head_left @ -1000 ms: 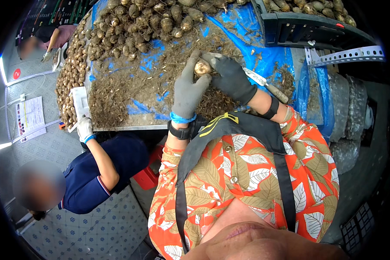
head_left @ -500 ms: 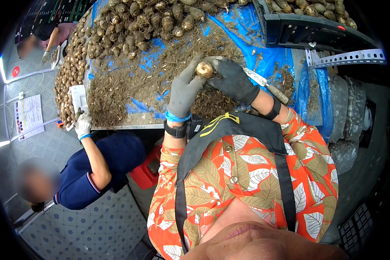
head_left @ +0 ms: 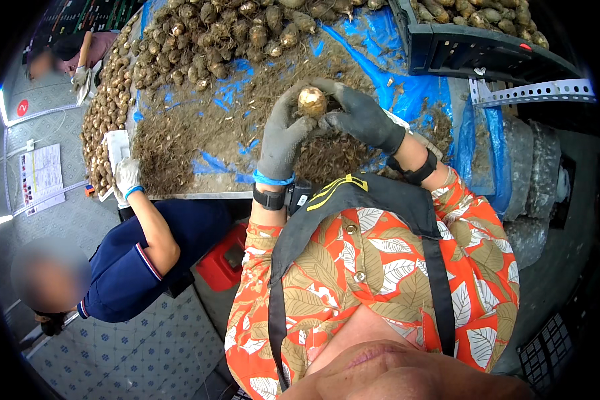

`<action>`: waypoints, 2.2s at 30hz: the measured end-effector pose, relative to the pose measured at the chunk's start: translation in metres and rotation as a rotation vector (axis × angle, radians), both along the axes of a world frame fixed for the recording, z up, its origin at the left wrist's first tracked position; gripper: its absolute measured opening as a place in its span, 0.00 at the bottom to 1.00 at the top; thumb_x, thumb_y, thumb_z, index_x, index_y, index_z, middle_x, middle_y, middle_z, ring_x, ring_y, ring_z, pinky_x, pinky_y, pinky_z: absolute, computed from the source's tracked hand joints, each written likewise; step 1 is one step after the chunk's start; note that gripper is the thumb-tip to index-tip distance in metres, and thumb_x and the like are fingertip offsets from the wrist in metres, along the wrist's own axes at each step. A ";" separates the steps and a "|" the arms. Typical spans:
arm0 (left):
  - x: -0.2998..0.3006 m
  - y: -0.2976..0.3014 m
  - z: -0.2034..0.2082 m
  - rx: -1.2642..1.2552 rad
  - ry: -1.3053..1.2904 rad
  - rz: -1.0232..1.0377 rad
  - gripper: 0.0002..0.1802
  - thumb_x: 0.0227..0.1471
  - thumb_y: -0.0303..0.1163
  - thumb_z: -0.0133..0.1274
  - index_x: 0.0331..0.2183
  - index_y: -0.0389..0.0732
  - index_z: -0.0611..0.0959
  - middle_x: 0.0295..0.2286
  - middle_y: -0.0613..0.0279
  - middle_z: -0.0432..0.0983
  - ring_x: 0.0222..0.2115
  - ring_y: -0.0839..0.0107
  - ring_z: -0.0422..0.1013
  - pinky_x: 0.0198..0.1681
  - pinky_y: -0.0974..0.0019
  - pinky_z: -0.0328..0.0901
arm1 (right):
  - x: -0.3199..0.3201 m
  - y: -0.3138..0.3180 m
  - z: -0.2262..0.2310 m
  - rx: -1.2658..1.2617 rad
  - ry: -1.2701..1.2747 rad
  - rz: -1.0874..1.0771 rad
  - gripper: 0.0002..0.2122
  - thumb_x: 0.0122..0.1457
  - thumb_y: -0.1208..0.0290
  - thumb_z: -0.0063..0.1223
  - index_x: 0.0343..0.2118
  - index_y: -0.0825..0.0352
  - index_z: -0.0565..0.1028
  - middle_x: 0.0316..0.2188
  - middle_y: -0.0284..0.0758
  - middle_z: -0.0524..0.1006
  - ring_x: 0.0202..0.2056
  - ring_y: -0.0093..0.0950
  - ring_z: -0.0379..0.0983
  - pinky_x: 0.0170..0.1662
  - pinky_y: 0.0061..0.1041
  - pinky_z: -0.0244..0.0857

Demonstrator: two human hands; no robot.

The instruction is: The person is cleaning tubers by hand, removing dirt and root hairs while wearing gloves.

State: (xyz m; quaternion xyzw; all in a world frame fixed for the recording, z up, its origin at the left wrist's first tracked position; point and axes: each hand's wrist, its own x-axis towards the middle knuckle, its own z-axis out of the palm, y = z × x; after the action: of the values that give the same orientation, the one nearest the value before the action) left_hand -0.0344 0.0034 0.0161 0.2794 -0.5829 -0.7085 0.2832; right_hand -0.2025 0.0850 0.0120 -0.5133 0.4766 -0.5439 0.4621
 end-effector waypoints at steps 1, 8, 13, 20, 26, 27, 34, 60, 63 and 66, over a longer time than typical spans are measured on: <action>-0.003 0.003 0.003 0.057 0.032 0.001 0.36 0.47 0.24 0.50 0.58 0.34 0.62 0.48 0.54 0.70 0.47 0.69 0.69 0.40 0.70 0.72 | 0.001 -0.002 0.001 -0.074 0.072 -0.038 0.28 0.52 0.71 0.50 0.58 0.64 0.62 0.52 0.44 0.69 0.53 0.41 0.66 0.57 0.33 0.59; -0.007 0.013 0.014 0.306 0.112 -0.053 0.33 0.52 0.32 0.52 0.57 0.32 0.61 0.46 0.52 0.71 0.40 0.66 0.74 0.38 0.67 0.73 | -0.001 -0.012 -0.009 -0.501 0.257 -0.008 0.20 0.50 0.76 0.51 0.49 0.61 0.73 0.55 0.41 0.67 0.57 0.37 0.62 0.54 0.29 0.63; -0.014 0.015 0.023 0.375 0.163 0.008 0.33 0.53 0.32 0.51 0.57 0.34 0.59 0.44 0.51 0.71 0.38 0.66 0.74 0.37 0.68 0.73 | 0.002 -0.004 -0.007 -0.266 0.014 0.055 0.12 0.51 0.75 0.52 0.39 0.64 0.79 0.54 0.40 0.69 0.49 0.32 0.70 0.48 0.27 0.67; -0.002 0.005 0.009 0.230 0.158 0.048 0.42 0.46 0.20 0.49 0.61 0.34 0.52 0.46 0.52 0.68 0.44 0.65 0.71 0.41 0.65 0.72 | -0.021 0.001 -0.008 0.131 -0.121 -0.021 0.17 0.52 0.71 0.55 0.47 0.65 0.76 0.38 0.36 0.79 0.38 0.21 0.75 0.39 0.21 0.69; -0.010 0.008 0.021 0.254 0.144 -0.044 0.38 0.50 0.26 0.51 0.60 0.33 0.54 0.50 0.50 0.65 0.46 0.61 0.70 0.44 0.63 0.72 | -0.004 -0.011 -0.007 0.028 -0.137 -0.180 0.22 0.52 0.72 0.55 0.51 0.68 0.72 0.41 0.39 0.78 0.38 0.23 0.75 0.40 0.21 0.69; -0.008 0.007 0.022 0.324 0.205 -0.039 0.37 0.51 0.29 0.51 0.59 0.33 0.55 0.50 0.49 0.65 0.46 0.61 0.70 0.44 0.62 0.72 | -0.004 -0.011 -0.012 0.008 -0.157 -0.185 0.21 0.52 0.72 0.55 0.51 0.67 0.72 0.41 0.38 0.78 0.38 0.23 0.75 0.40 0.21 0.70; -0.006 0.001 0.013 0.281 0.139 0.020 0.33 0.55 0.37 0.50 0.57 0.35 0.58 0.49 0.51 0.65 0.45 0.61 0.71 0.41 0.61 0.75 | -0.001 -0.010 -0.002 -0.322 0.466 -0.380 0.21 0.47 0.69 0.59 0.48 0.59 0.75 0.33 0.35 0.77 0.37 0.30 0.73 0.40 0.29 0.68; 0.000 -0.002 0.006 -0.020 -0.005 0.158 0.34 0.44 0.29 0.55 0.54 0.33 0.66 0.42 0.59 0.70 0.41 0.71 0.69 0.46 0.67 0.66 | -0.003 -0.015 -0.007 0.095 0.078 -0.175 0.11 0.55 0.71 0.53 0.40 0.69 0.76 0.31 0.35 0.77 0.32 0.25 0.74 0.37 0.26 0.68; 0.004 -0.005 0.003 0.050 0.074 0.185 0.34 0.44 0.28 0.56 0.54 0.33 0.66 0.43 0.58 0.70 0.41 0.71 0.69 0.47 0.67 0.66 | -0.007 -0.009 0.000 -0.181 0.128 0.126 0.10 0.56 0.70 0.52 0.37 0.69 0.77 0.30 0.34 0.77 0.31 0.24 0.74 0.36 0.26 0.68; 0.009 -0.012 -0.007 0.085 0.157 0.188 0.36 0.47 0.37 0.61 0.54 0.35 0.64 0.42 0.56 0.70 0.42 0.66 0.70 0.46 0.62 0.67 | -0.013 -0.001 0.001 -0.083 0.243 0.456 0.09 0.57 0.68 0.52 0.35 0.68 0.77 0.29 0.34 0.77 0.32 0.24 0.74 0.36 0.26 0.68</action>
State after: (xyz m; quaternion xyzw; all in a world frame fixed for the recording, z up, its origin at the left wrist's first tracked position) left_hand -0.0257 -0.0085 0.0091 0.2882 -0.4998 -0.7225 0.3809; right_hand -0.2152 0.0840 0.0134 -0.6876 0.3780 -0.3790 0.4906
